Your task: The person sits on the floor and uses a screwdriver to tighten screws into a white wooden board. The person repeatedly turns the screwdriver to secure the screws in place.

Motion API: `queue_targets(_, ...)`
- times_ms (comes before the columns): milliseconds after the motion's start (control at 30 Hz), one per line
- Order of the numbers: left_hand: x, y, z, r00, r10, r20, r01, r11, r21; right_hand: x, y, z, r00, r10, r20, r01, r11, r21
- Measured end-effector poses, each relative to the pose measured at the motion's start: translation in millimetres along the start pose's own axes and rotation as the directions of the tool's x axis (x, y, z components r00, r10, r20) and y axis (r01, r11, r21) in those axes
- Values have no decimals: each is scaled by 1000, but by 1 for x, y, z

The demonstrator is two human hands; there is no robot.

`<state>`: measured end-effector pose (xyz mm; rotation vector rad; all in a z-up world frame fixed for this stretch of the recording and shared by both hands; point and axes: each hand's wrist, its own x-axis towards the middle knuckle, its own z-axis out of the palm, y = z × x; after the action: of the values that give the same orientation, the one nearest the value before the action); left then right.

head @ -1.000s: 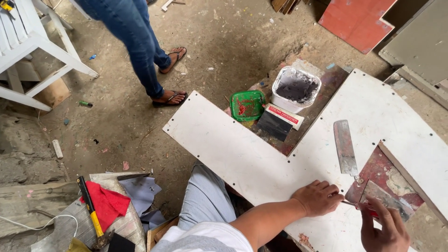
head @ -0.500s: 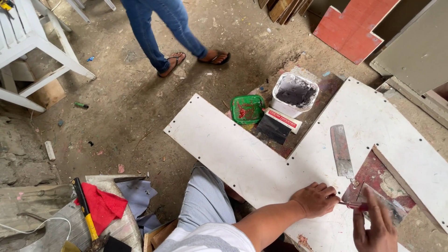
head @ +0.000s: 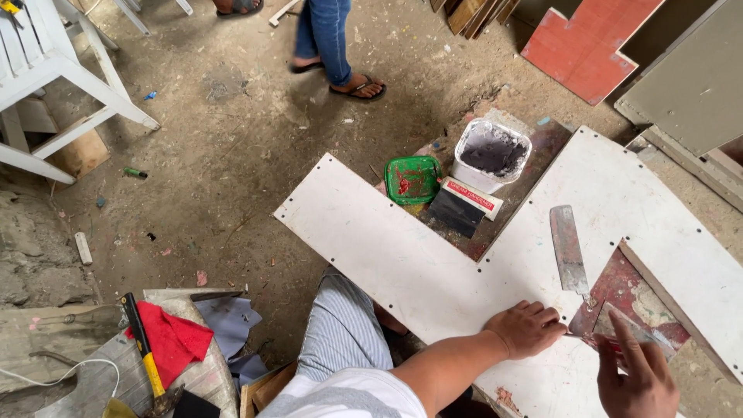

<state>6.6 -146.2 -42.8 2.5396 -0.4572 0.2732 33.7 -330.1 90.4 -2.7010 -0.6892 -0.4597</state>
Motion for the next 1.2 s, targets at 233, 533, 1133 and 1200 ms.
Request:
queue_targets(233,2,3,-11,998,-4,61,4,1000,2,11,-15,-10,987,-149,55,130,959,254)
queue_targets(533,4,2,-14,995,-10,95,10,1000,1,25,-21,-16,976,-147,158,110,968,226)
queue_targets(1133,4,2,-15,992,-21,127,17,999,28,33,-17,-28,975,-119,186,113,993,41)
queue_targets(1200,3,1,-6,997,-18,81,20,1000,-17,39,-27,-41,931,63,358,17,976,-216)
